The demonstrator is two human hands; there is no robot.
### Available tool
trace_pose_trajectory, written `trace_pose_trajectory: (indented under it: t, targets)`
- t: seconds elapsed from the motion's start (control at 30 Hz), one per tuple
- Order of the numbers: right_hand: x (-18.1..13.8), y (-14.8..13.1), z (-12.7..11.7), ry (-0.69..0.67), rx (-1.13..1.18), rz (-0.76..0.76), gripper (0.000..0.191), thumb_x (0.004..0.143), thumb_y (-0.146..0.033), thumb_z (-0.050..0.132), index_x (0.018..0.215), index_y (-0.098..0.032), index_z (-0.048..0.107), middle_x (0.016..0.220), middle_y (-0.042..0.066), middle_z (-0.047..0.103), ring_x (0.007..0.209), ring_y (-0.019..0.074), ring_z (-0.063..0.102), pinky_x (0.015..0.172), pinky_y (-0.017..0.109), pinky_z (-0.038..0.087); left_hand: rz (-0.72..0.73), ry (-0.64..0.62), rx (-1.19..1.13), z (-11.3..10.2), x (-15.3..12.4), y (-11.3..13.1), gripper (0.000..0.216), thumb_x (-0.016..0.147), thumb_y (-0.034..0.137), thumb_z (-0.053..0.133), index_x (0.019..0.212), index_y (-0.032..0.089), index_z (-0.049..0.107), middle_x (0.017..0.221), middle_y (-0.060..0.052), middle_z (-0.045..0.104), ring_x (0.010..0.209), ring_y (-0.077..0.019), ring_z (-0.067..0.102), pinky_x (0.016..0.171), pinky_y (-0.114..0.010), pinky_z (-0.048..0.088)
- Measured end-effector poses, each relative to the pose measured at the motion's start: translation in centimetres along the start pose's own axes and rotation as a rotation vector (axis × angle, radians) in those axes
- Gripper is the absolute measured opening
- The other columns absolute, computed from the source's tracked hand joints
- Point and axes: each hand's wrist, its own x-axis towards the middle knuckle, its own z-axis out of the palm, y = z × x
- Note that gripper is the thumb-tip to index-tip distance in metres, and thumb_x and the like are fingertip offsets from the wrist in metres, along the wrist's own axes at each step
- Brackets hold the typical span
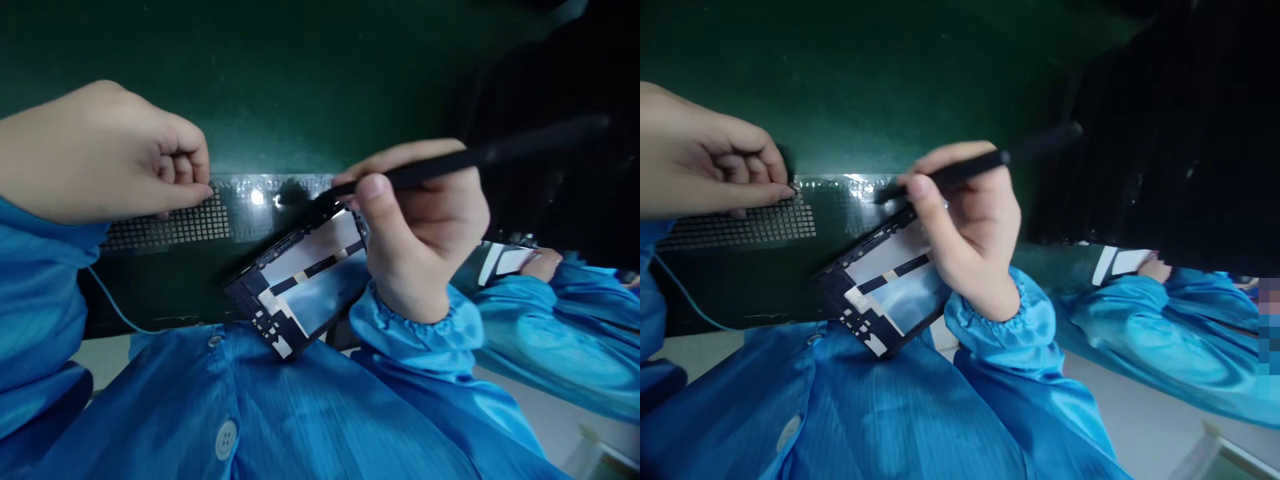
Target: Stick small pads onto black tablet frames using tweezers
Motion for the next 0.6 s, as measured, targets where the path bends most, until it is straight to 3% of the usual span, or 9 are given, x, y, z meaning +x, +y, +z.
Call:
trace_pose_trajectory:
  t: [0.1,0.17,0.3,0.4,0.5,0.6]
  targets:
    - [3.0,-0.2,2.3,-0.384,0.014,-0.009,0.023,0.104,-0.049,0.079,0.108,-0.028,0.071,0.106,0.003,0.078,0.098,0.0214,0.076,0.093,0.039,0.067,-0.075,-0.009,0.13,-0.6,0.1,2.7,0.04,0.086,0.049,0.066,0.095,0.012,0.08,0.07,0.011,0.068,0.069,-0.0108,0.072,0.101,-0.051,0.065]
    - [4.3,0.3,3.8,-0.536,0.015,-0.002,0.03,0.102,-0.055,0.079,0.11,-0.028,0.071,0.105,0.002,0.078,0.102,0.0221,0.076,0.097,0.04,0.067,-0.133,-0.051,0.151,-0.7,0.1,4.1,0.031,0.087,0.039,0.068,0.095,0.011,0.079,0.074,0.009,0.072,0.075,-0.0136,0.075,0.1,-0.05,0.066]
    - [4.6,1.6,5.0,-0.582,0.019,0.008,0.027,0.102,-0.054,0.079,0.11,-0.029,0.072,0.108,0.002,0.078,0.1,0.0222,0.078,0.096,0.038,0.069,-0.16,-0.09,0.198,-0.5,0.1,5.0,0.021,0.093,0.03,0.07,0.094,0.011,0.078,0.079,0.008,0.073,0.088,-0.0173,0.08,0.107,-0.046,0.065]
    - [4.4,1.9,5.0,-0.596,-0.019,-0.056,0.016,0.106,-0.043,0.075,0.112,-0.029,0.073,0.109,0.002,0.08,0.099,0.0217,0.078,0.093,0.038,0.068,-0.173,-0.082,0.21,-0.4,0.1,4.9,0.021,0.097,0.03,0.068,0.097,0.011,0.078,0.083,0.008,0.072,0.097,-0.0178,0.081,0.112,-0.044,0.062]
    - [5.0,1.8,5.2,-0.612,-0.021,-0.099,0.008,0.103,-0.03,0.078,0.109,-0.027,0.075,0.107,0.003,0.081,0.099,0.0203,0.078,0.092,0.036,0.067,-0.177,-0.085,0.179,-0.5,0.3,4.6,0.02,0.095,0.03,0.07,0.098,0.012,0.079,0.078,0.009,0.069,0.091,-0.0171,0.079,0.111,-0.045,0.061]
    - [5.4,1.4,4.2,-0.603,0.308,0.099,0.012,0.098,-0.034,0.085,0.101,-0.025,0.077,0.101,0.002,0.083,0.092,0.0187,0.079,0.088,0.035,0.068,-0.153,-0.057,0.171,-0.6,0.1,4.4,0.019,0.093,0.031,0.069,0.094,0.015,0.08,0.075,0.007,0.069,0.078,-0.0149,0.072,0.107,-0.045,0.062]
